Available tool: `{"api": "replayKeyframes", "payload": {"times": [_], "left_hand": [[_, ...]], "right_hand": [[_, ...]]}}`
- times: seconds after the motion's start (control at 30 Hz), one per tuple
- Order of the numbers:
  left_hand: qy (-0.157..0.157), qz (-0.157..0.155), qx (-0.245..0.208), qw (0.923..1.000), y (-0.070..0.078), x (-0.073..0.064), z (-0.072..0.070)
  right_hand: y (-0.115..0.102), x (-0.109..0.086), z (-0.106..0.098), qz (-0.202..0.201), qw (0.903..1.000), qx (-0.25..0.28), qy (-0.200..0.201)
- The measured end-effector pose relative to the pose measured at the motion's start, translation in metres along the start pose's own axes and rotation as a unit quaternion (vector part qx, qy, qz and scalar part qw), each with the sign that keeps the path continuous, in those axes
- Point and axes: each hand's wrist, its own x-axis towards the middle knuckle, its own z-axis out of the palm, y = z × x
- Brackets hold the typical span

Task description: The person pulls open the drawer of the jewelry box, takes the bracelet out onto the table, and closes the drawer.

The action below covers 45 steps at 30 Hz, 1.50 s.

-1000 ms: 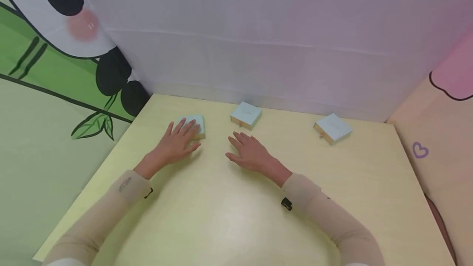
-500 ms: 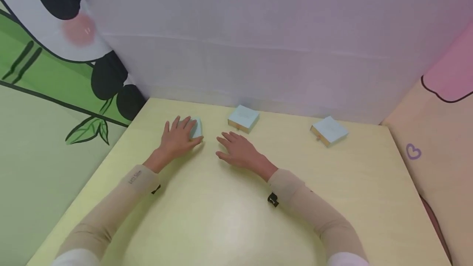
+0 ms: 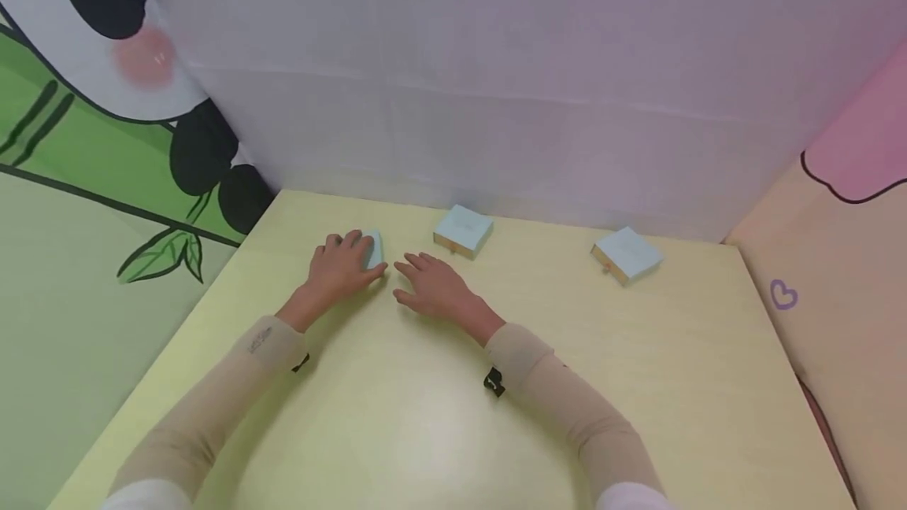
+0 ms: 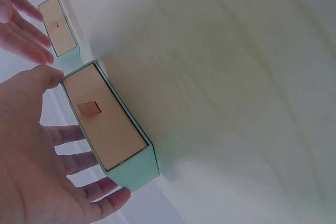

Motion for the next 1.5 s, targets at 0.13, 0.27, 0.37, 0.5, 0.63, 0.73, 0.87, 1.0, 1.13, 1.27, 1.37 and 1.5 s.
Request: {"api": "replayKeyframes", "payload": {"times": [0.13,0.27,0.37,0.5,0.63,0.73,0.87,1.0,1.13,1.27,1.37,1.5], "left_hand": [[-0.014,0.007,0.0,0.9999,0.002,-0.002,0.001],[-0.007,0.008,-0.001,0.9999,0.002,-0.002,-0.002],[-0.014,0.005,-0.001,0.9999,0.002,-0.001,-0.006],[-0.027,0.007,-0.009,0.9996,-0.001,0.003,-0.009],[-0.016,0.029,-0.03,0.999,-0.004,0.004,-0.01],[-0.016,0.037,-0.056,0.9976,-0.008,0.004,-0.01],[-0.022,0.039,-0.077,0.9961,-0.014,0.002,-0.007],[-0.036,0.049,-0.078,0.9951,-0.019,0.002,-0.005],[-0.046,0.066,-0.072,0.9942,-0.022,-0.001,-0.01],[-0.033,0.09,-0.088,0.9915,-0.025,-0.003,-0.009],[-0.02,0.105,-0.114,0.9877,-0.027,-0.001,-0.002],[-0.009,0.134,-0.121,0.9835,-0.029,0.0,0.001]], "right_hand": [[0.0,0.001,0.005,0.004,1.0,-0.001,-0.007],[0.0,0.004,0.006,0.003,1.0,-0.001,0.004],[0.003,0.009,0.006,0.001,0.9999,-0.009,0.005],[0.007,0.014,0.004,0.003,0.9998,-0.021,-0.002],[0.01,0.015,0.002,0.013,0.9997,-0.016,0.011],[0.013,0.014,0.001,0.009,0.9998,-0.014,0.01],[0.015,0.013,0.001,0.001,0.9999,-0.014,0.008],[0.016,0.009,0.001,0.007,0.9999,-0.011,0.005],[0.018,0.007,0.0,0.009,0.9998,-0.015,0.002],[0.019,0.007,0.001,0.009,0.9998,-0.018,0.005],[0.02,0.006,0.001,0.011,0.9998,-0.016,0.003],[0.022,0.005,0.001,0.007,0.9999,-0.006,0.008]]}}
